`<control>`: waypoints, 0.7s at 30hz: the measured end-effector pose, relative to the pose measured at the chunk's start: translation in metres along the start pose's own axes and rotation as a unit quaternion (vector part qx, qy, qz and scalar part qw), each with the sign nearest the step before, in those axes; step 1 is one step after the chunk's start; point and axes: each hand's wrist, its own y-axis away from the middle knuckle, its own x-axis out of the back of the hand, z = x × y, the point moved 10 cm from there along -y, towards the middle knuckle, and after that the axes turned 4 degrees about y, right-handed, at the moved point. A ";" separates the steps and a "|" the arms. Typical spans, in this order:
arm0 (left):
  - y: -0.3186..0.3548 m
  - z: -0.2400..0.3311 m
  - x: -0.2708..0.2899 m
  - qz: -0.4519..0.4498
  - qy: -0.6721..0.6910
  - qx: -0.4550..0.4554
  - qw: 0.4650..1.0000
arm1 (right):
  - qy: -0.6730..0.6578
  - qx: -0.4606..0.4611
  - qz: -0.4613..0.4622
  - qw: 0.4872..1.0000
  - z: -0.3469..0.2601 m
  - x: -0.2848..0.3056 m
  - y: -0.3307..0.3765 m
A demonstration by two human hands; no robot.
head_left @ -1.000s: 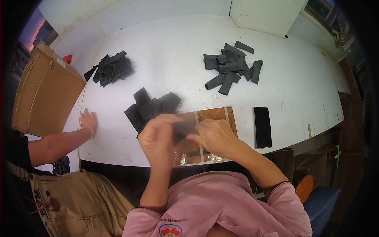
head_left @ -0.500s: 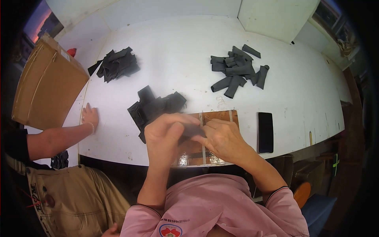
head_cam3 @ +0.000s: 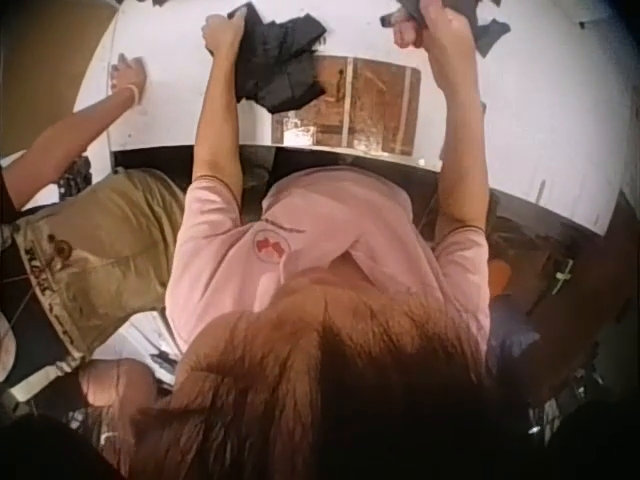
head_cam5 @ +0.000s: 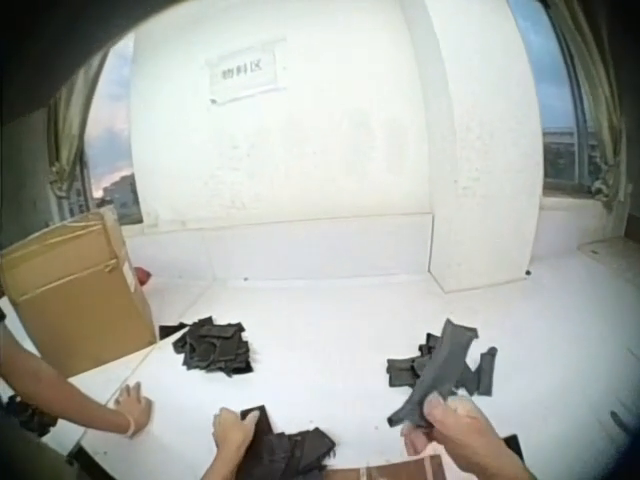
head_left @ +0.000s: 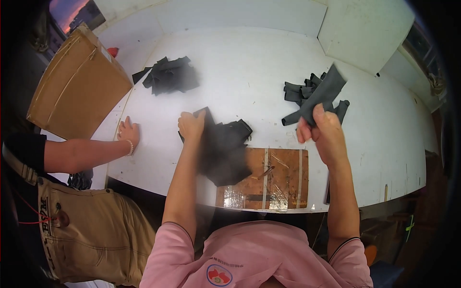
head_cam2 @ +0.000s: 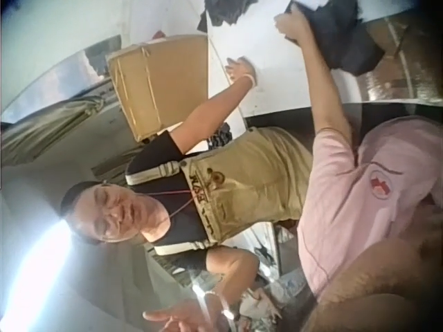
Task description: The recorder uses a small pair of snips to trim the edges and stray threads from black synthetic fabric pieces on a workbench.
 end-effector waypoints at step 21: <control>0.243 0.050 0.078 -0.387 0.697 0.029 0.602 | 0.083 0.045 -0.022 0.995 0.013 -0.071 0.107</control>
